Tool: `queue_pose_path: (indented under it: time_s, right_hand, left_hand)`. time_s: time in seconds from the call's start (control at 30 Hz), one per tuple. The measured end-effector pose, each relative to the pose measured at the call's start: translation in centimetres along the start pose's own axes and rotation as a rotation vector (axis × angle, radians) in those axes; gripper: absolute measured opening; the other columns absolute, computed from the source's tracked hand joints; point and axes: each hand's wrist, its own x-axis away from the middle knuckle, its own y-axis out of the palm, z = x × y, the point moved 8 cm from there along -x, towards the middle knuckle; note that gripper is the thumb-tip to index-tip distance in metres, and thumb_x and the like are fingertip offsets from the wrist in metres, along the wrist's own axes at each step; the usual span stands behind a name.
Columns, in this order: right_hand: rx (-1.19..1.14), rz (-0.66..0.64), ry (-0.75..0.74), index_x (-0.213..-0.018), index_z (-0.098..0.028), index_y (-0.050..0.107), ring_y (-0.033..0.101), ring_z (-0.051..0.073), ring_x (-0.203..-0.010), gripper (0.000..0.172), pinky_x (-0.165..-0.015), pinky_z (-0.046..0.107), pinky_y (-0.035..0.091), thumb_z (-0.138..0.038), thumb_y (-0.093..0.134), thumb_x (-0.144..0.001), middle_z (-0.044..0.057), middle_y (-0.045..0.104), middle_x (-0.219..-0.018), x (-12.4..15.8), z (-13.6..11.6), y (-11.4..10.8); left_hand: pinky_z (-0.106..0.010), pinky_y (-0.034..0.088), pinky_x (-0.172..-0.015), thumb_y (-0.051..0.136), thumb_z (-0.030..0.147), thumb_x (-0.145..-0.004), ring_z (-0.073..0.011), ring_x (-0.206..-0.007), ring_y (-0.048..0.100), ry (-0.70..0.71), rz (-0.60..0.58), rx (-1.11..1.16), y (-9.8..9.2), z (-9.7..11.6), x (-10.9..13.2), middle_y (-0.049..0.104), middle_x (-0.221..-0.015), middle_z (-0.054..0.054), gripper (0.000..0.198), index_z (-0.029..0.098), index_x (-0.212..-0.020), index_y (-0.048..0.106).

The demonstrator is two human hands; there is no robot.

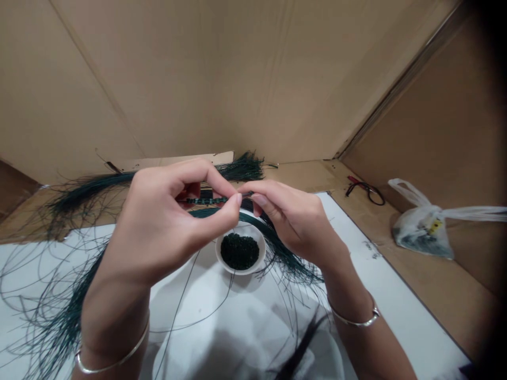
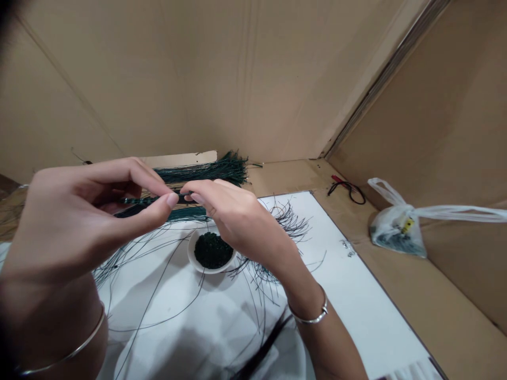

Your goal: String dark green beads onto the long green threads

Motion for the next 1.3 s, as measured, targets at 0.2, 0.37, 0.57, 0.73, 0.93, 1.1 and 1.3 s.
queue_pose_path:
  time_s: [0.2,0.37,0.57,0.73,0.93,1.1,1.3]
  right_hand:
    - [-0.014,-0.003,-0.021,-0.114,-0.018,0.07,0.075,0.014,-0.102,0.027,-0.092,0.024,0.057,-0.017,0.044,-0.108,0.003,0.08,-0.111,-0.1,-0.1,0.0]
    - [0.008,-0.022,-0.012,-0.116,-0.02,0.07,0.074,0.015,-0.102,0.027,-0.092,0.026,0.057,-0.018,0.045,-0.108,0.003,0.079,-0.115,0.0,0.0,0.0]
    - [0.011,-0.088,-0.066,-0.115,-0.017,0.07,0.073,0.014,-0.108,0.028,-0.097,0.025,0.055,-0.009,0.045,-0.105,0.003,0.079,-0.116,-0.1,-0.5,0.1]
    - [-0.035,-0.083,-0.111,-0.112,-0.017,0.07,0.073,0.014,-0.102,0.026,-0.093,0.024,0.055,-0.008,0.048,-0.104,0.002,0.08,-0.11,-0.1,-0.7,-0.1]
    - [-0.147,-0.097,-0.056,-0.11,-0.016,0.071,0.068,0.008,-0.074,0.023,-0.076,0.02,0.054,-0.017,0.048,-0.108,0.002,0.079,-0.104,-0.3,0.1,-0.1]
    - [-0.328,-0.146,-0.044,-0.108,-0.015,0.07,0.062,0.004,-0.065,0.022,-0.067,0.016,0.049,-0.02,0.048,-0.109,0.0,0.077,-0.096,-0.4,0.7,0.3]
    - [-0.468,-0.205,-0.055,-0.102,-0.013,0.07,0.059,0.003,-0.062,0.022,-0.059,0.015,0.045,-0.018,0.049,-0.108,-0.001,0.073,-0.086,-0.3,0.7,0.5]
  left_hand:
    - [-0.024,0.034,-0.045,0.077,0.021,-0.075,-0.0099,-0.054,0.05,0.008,-0.006,-0.004,0.1,0.0,0.0,0.067,-0.063,0.002,0.012,0.02,-0.065,0.069]
    - [-0.022,0.035,-0.044,0.077,0.02,-0.075,-0.0087,-0.052,0.049,0.011,-0.023,0.004,0.1,-0.2,0.1,0.066,-0.061,0.003,0.012,0.02,-0.066,0.069]
    - [-0.018,0.035,-0.044,0.076,0.017,-0.076,-0.006,-0.052,0.049,0.02,-0.039,0.001,0.3,-0.1,0.1,0.065,-0.061,0.006,0.011,0.02,-0.067,0.07]
    - [-0.016,0.036,-0.047,0.075,0.017,-0.077,-0.0046,-0.054,0.051,-0.001,-0.054,-0.019,0.5,-0.1,0.2,0.065,-0.063,0.008,0.012,0.021,-0.068,0.07]
    - [-0.016,0.036,-0.046,0.075,0.018,-0.077,-0.0048,-0.055,0.049,-0.013,-0.083,-0.012,0.5,-0.1,0.2,0.063,-0.062,0.007,0.01,0.02,-0.069,0.071]
    - [-0.016,0.034,-0.046,0.074,0.014,-0.077,-0.0047,-0.054,0.047,-0.022,-0.118,-0.005,0.6,0.1,0.2,0.06,-0.06,0.007,0.011,0.019,-0.067,0.07]
    - [-0.019,0.036,-0.048,0.072,0.016,-0.077,-0.0064,-0.055,0.05,-0.023,-0.171,-0.036,0.8,0.2,0.1,0.065,-0.062,0.005,0.01,0.018,-0.068,0.071]
